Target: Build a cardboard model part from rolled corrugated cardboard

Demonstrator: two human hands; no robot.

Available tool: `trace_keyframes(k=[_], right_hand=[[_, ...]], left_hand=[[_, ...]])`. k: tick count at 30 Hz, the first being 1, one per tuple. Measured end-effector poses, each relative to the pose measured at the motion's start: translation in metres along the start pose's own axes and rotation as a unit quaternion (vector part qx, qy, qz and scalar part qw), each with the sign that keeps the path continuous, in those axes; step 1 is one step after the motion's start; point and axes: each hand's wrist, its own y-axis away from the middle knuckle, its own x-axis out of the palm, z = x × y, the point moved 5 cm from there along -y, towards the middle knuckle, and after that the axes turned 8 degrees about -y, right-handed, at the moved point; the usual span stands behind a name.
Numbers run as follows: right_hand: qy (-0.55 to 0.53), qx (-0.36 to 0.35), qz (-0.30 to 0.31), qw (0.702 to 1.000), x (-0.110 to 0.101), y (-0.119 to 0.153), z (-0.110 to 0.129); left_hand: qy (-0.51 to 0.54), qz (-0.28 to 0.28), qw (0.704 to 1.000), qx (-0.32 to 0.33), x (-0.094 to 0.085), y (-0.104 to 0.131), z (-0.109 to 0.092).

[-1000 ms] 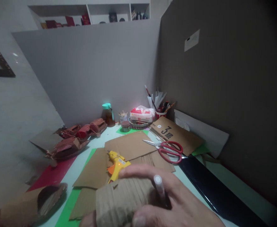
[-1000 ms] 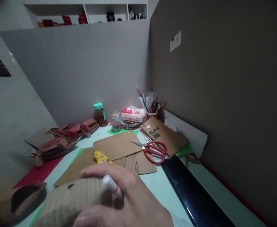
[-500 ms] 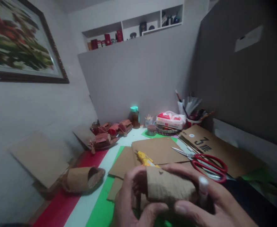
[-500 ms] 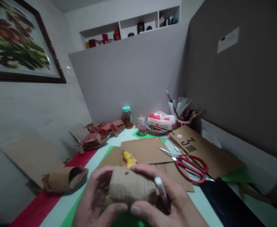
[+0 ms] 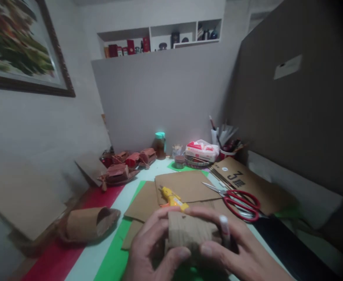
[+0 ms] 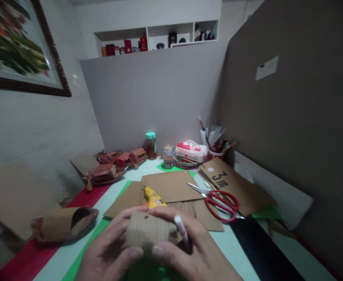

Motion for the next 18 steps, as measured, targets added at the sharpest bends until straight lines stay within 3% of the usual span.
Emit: trace_keyframes(k=[5,10,14,18], right_hand=[[-0.021,-0.01,0.028,0.999,0.003,-0.003,0.008],[-0.038,-0.024,0.062,0.997,0.008,-0.004,0.012],[0.002,-0.016,0.041,0.999,0.008,-0.004,0.015],[-0.026,-0.064,0.035,0.997,0.007,-0.002,0.022]], left_hand=[[0.048,0.002,0.996,-0.075,-0.002,-0.001,0.0],[0.022,0.015,0.995,-0.095,0.0,-0.001,0.005],[0.121,0.011,0.982,-0.142,0.003,0.001,0.021],[0.137,-0.01,0.982,-0.132,0.003,0.0,0.018]])
